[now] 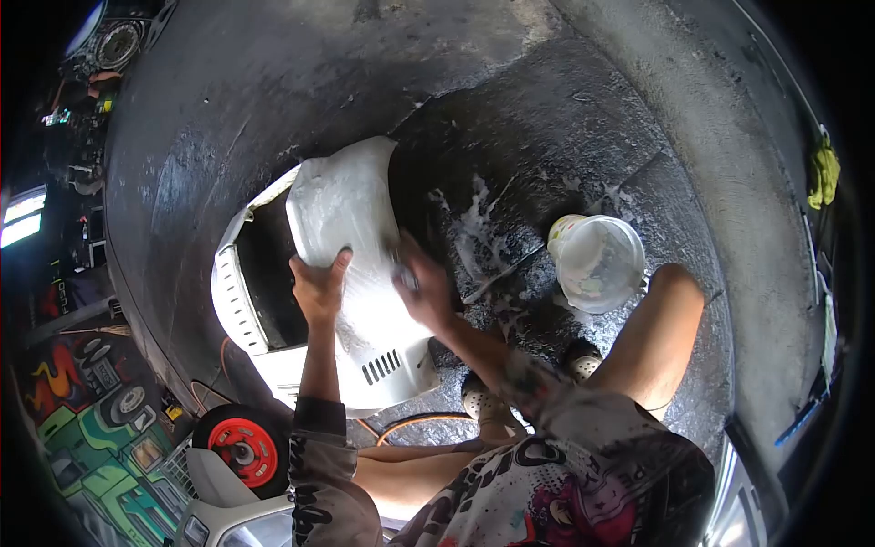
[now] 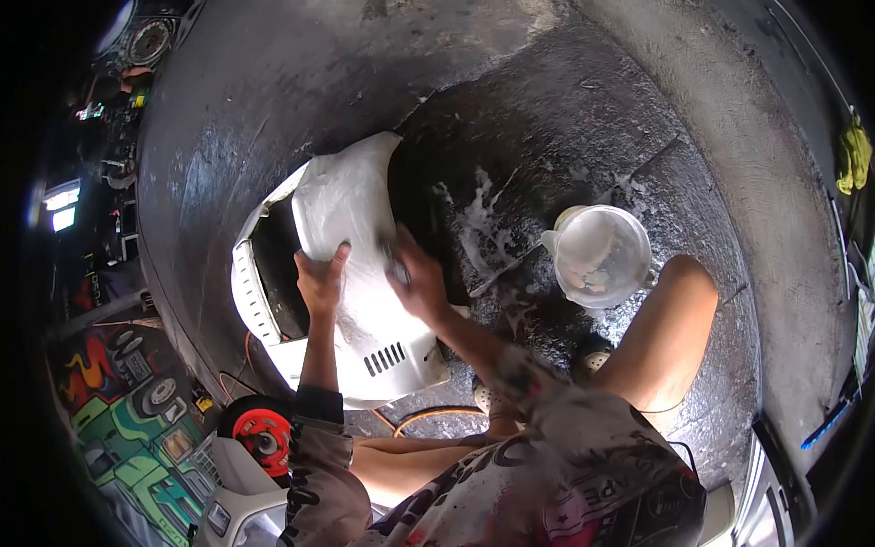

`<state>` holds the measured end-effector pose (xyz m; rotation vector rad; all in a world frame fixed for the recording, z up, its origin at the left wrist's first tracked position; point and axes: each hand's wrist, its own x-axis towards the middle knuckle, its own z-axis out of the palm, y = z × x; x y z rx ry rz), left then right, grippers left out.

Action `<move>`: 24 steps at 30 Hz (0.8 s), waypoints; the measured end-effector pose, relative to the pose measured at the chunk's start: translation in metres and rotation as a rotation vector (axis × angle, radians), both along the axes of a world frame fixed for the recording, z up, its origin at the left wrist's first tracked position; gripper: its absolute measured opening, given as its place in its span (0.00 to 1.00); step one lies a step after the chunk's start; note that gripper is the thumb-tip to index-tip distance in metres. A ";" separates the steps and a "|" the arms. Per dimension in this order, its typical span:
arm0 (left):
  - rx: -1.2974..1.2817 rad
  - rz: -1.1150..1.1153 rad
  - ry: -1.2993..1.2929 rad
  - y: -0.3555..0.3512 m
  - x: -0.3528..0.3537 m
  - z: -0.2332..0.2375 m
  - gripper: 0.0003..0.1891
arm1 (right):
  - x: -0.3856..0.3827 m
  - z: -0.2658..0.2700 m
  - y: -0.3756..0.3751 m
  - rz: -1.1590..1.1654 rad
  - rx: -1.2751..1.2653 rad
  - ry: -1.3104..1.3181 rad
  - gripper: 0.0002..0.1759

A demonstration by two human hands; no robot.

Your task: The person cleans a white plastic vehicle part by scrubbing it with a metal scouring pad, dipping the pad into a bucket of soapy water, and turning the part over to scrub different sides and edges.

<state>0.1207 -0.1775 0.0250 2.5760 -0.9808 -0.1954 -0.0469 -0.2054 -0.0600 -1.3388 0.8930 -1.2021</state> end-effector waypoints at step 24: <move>-0.032 0.023 0.044 0.003 -0.005 0.003 0.46 | 0.015 -0.009 -0.022 -0.080 -0.226 0.110 0.11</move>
